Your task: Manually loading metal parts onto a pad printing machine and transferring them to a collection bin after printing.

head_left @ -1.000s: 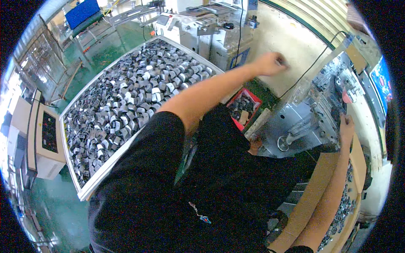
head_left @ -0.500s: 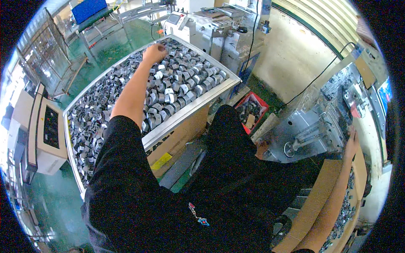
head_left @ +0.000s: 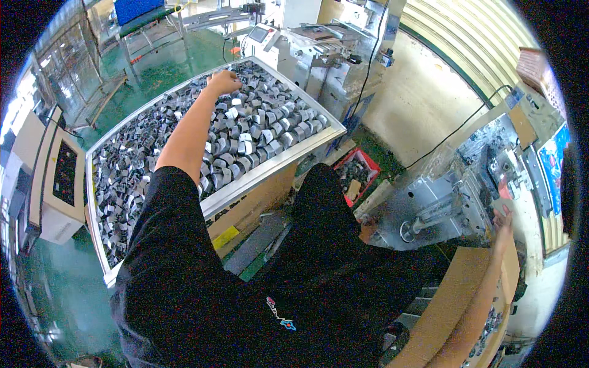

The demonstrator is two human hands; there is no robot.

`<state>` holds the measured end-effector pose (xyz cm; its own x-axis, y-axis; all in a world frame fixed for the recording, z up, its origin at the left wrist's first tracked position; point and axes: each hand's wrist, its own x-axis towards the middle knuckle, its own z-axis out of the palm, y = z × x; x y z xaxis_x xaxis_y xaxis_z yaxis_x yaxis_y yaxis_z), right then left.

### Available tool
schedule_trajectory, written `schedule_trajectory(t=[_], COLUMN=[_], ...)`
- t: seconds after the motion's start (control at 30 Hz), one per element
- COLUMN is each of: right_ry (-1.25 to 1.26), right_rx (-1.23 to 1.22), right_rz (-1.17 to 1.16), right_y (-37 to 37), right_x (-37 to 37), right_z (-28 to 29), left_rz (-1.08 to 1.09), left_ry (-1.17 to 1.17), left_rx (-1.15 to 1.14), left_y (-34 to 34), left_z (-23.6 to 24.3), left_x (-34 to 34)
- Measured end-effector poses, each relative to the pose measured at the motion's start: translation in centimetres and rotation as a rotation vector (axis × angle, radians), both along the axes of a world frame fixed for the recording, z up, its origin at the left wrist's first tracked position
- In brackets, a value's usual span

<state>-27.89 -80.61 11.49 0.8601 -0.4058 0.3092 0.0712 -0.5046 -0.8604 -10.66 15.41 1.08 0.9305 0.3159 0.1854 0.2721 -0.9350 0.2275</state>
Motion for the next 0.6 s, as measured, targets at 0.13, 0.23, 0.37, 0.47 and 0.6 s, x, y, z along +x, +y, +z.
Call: schedule_trajectory(t=[0.13,0.23,0.37,0.47,0.6], right_ry=[0.036,0.102,0.081,0.036,0.065], right_rx=[-0.051,-0.729,-1.180,-1.202,-1.223], right_rz=[-0.091,-0.206,-0.286,-0.349,-0.496], right_y=[-12.4,-20.8,-22.4,-18.6,-15.8], right_x=[-5.8,-11.6,-17.2,-16.8,-20.1], right_z=[-0.4,-2.9,-4.2,-3.6,-4.9], left_rz=[-0.154,-0.315,-0.491,-0.711,-1.065], left_ry=[-0.293,-0.367,-0.287,-0.419,-0.383], left_rx=[-0.027,-0.150,-0.304,-0.186,-0.271], left_y=[-1.8,-4.2,-13.8,-21.9,-38.9], left_z=[3.8,6.3,7.1,7.3,10.7], left_x=[0.9,2.2,3.4,5.9,2.9])
